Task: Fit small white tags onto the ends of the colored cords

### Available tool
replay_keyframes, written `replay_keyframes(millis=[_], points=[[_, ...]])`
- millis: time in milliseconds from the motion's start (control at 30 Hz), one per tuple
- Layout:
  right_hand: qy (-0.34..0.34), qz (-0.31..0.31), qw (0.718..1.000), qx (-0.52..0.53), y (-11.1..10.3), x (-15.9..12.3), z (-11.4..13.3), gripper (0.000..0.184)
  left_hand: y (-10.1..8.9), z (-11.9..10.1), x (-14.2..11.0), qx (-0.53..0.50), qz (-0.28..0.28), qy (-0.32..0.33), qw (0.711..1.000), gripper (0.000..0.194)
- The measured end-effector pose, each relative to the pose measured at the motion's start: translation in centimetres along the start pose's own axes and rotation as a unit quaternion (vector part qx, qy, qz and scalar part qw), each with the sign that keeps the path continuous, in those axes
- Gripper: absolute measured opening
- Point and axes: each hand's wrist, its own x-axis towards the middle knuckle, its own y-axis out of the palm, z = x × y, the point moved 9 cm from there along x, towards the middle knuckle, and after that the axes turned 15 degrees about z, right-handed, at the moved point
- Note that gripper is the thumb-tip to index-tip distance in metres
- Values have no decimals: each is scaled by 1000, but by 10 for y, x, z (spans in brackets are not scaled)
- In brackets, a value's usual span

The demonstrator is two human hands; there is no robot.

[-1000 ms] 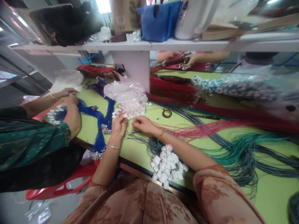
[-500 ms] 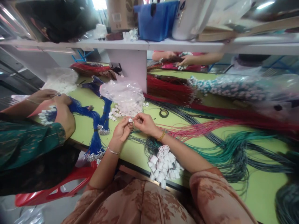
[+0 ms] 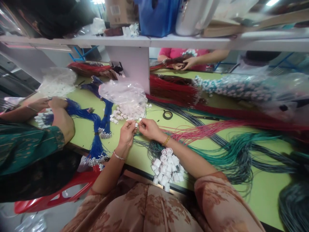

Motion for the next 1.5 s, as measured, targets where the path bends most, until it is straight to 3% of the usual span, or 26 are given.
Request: replay_keyframes(millis=[133, 233, 300, 433, 600, 833, 1067, 1233, 1500], points=[[1, 23, 1000, 5, -4, -1, -8, 17, 5, 1, -1, 35, 19, -10, 999, 22], [15, 28, 999, 41, -21, 0, -23, 22, 2, 4, 0, 2, 28, -46, 999, 19], [43, 59, 997, -1, -25, 3, -33, 22, 1, 4, 2, -29, 42, -70, 996, 19], [78, 203, 962, -168, 5, 5, -43, 13, -3, 3, 4, -55, 61, -102, 991, 18], [91, 235, 930, -266, 26, 5, -45, 14, -11, 4, 4, -56, 59, -93, 992, 17], [81, 160, 933, -313, 0, 5, -37, 19, -17, 1, 4, -56, 39, -81, 994, 17], [5, 83, 995, -57, -8, 19, -10, 13, -11, 2, 1, -61, 45, -80, 994, 17], [-19, 49, 997, 55, -7, 28, 6, 13, -8, 1, 2, -113, 47, -47, 991, 13], [22, 8, 993, 115, -7, 13, -10, 16, -3, 6, 4, -163, 70, -39, 983, 5]])
